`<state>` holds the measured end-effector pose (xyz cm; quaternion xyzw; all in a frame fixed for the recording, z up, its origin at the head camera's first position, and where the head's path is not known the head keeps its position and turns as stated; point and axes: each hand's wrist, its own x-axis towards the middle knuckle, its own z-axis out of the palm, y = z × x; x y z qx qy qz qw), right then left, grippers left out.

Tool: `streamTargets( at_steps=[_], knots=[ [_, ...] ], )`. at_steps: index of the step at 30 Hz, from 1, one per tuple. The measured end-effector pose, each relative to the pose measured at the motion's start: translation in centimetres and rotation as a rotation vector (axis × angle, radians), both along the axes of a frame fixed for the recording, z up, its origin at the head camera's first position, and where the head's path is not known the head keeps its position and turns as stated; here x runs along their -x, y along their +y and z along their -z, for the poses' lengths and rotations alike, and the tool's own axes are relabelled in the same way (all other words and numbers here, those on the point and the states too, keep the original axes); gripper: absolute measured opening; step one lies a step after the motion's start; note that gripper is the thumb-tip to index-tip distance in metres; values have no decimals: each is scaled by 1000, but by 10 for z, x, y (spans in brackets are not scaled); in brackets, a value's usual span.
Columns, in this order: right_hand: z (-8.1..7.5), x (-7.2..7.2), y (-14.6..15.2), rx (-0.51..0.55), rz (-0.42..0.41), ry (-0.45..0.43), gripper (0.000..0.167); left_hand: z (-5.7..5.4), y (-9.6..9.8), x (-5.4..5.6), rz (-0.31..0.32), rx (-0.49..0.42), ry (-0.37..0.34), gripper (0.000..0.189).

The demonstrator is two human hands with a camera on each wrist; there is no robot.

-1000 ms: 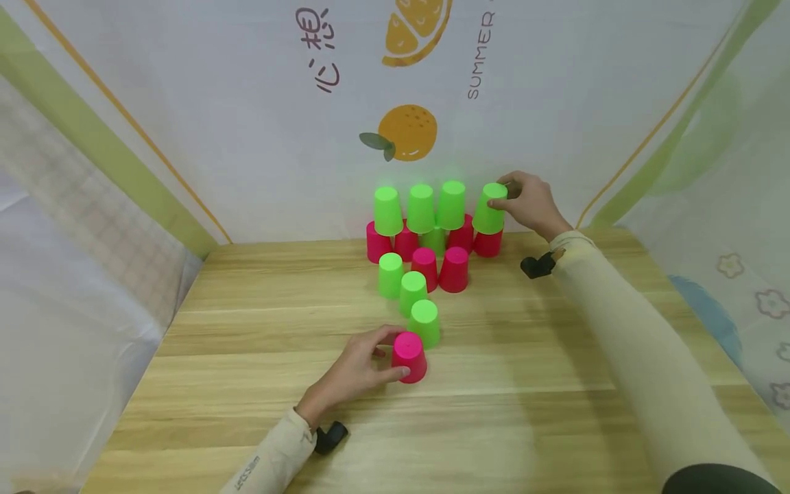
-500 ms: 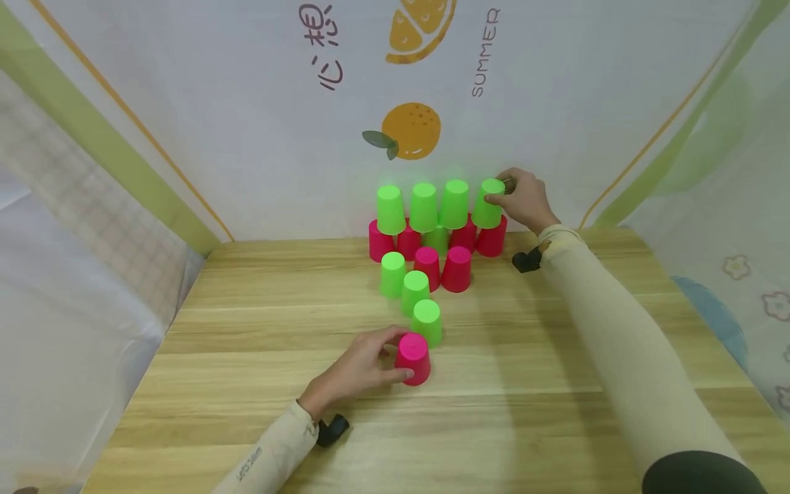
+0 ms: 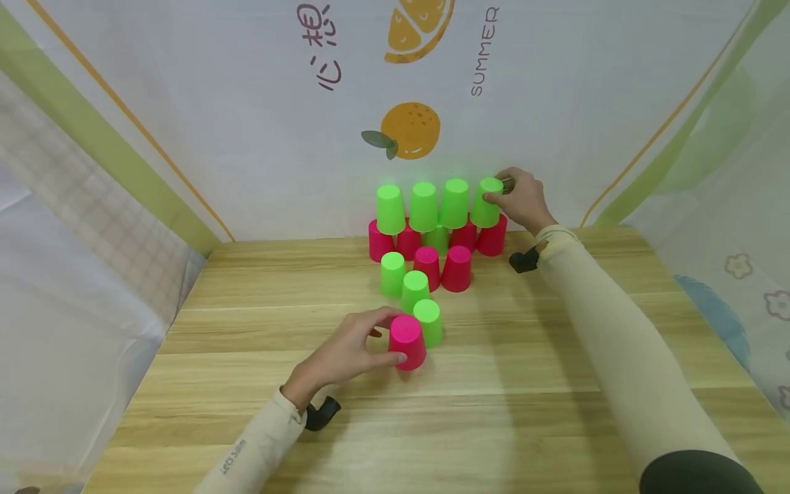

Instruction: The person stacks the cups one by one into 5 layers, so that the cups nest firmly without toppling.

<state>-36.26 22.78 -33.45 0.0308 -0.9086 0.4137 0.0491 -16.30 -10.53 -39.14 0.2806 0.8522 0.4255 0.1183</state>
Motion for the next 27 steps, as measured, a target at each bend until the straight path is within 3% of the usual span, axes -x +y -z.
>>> streamTargets(
  at_steps=[11, 18, 24, 27],
  knots=[
    [-3, -13, 7, -100, -19, -22, 80, -38, -9, 25, -25, -19, 131, 54],
    [1, -38, 14, -117, 15, 60, 83, -63, -9, 50, -129, -41, 216, 57],
    [17, -59, 9, -135, -14, 143, 78, -68, -8, 73, -227, -147, 402, 51],
    [27, -72, 2, -140, -48, 191, 76, -67, -7, 83, -275, -164, 446, 49]
  ],
)
